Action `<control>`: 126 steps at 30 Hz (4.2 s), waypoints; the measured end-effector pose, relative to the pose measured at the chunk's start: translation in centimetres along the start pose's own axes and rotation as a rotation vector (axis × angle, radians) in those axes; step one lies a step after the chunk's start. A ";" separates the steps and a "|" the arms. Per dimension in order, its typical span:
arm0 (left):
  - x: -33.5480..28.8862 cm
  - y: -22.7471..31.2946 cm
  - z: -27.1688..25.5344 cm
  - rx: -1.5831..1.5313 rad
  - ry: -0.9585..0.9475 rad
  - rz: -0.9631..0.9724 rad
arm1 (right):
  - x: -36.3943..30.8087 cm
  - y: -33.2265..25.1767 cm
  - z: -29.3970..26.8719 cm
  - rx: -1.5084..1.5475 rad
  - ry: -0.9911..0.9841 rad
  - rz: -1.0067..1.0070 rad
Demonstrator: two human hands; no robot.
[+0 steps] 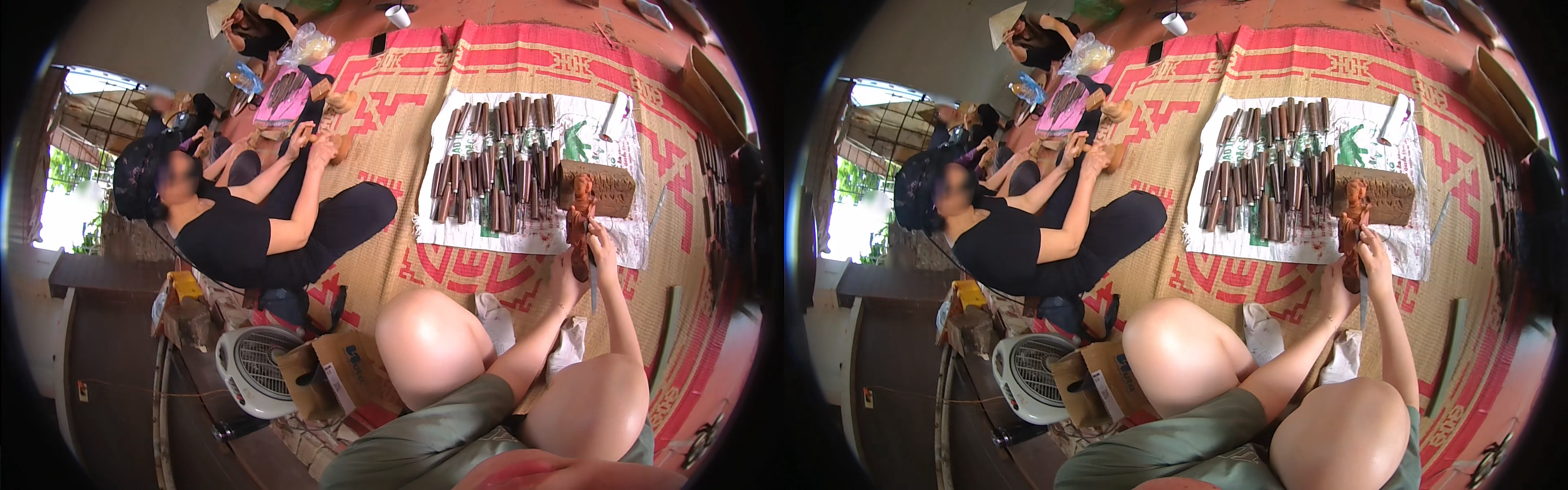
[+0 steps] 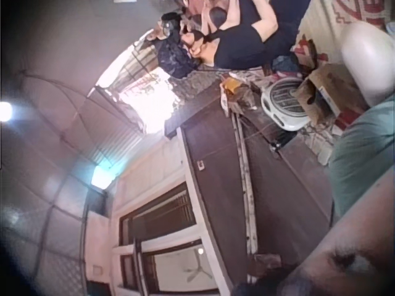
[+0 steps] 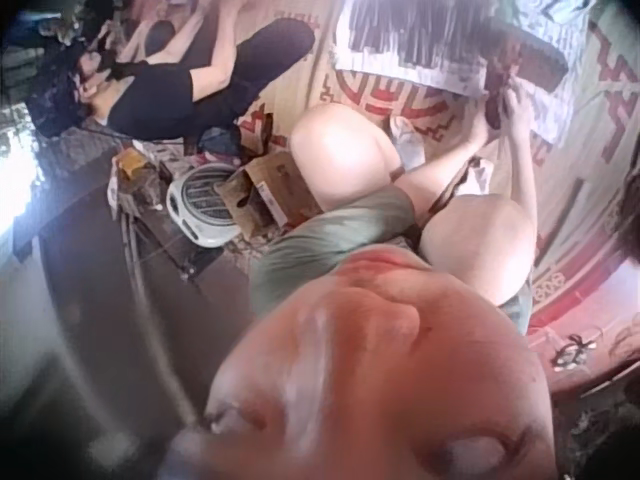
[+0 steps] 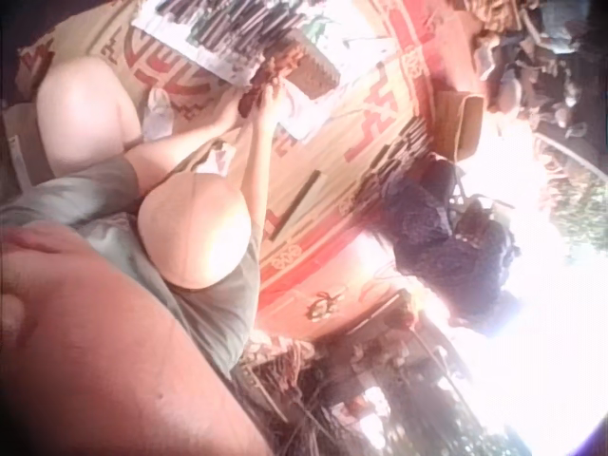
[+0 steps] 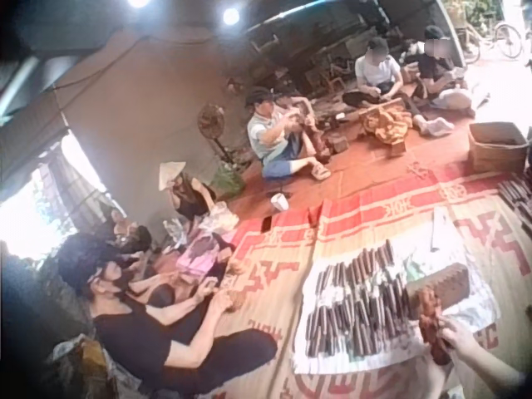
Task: The person sits on a mat and uses a small carving tool to shape a reddish-brown clay figurine. They hold the figurine in one hand and carefully carve details with the other, occasionally rotating the object to access different sides.
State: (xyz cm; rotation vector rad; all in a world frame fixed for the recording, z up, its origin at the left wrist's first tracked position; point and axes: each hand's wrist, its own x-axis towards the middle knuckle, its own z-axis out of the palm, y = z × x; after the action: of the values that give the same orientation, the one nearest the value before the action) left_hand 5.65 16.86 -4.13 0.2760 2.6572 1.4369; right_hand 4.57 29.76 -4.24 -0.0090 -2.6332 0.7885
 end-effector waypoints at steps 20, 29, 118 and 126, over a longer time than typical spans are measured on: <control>1.2 -1.6 0.1 0.316 -0.051 0.058 | 0.4 -1.9 -3.6 0.216 -0.014 0.255; 26.6 14.5 -20.0 1.305 -0.503 0.710 | 7.2 -3.0 -17.3 -0.057 -0.478 -0.022; 1.3 -3.3 -4.1 0.352 -0.610 0.425 | 0.2 -1.4 -2.8 0.036 -0.133 -0.001; 1.0 -4.0 -3.3 0.351 -0.587 0.396 | -0.6 -2.0 -2.0 -0.043 -0.188 -0.083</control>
State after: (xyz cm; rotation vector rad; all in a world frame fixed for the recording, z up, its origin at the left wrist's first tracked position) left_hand 3.69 12.23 -5.64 1.1139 2.3988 0.7615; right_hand 6.03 29.06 -1.83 0.1692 -2.8060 0.7372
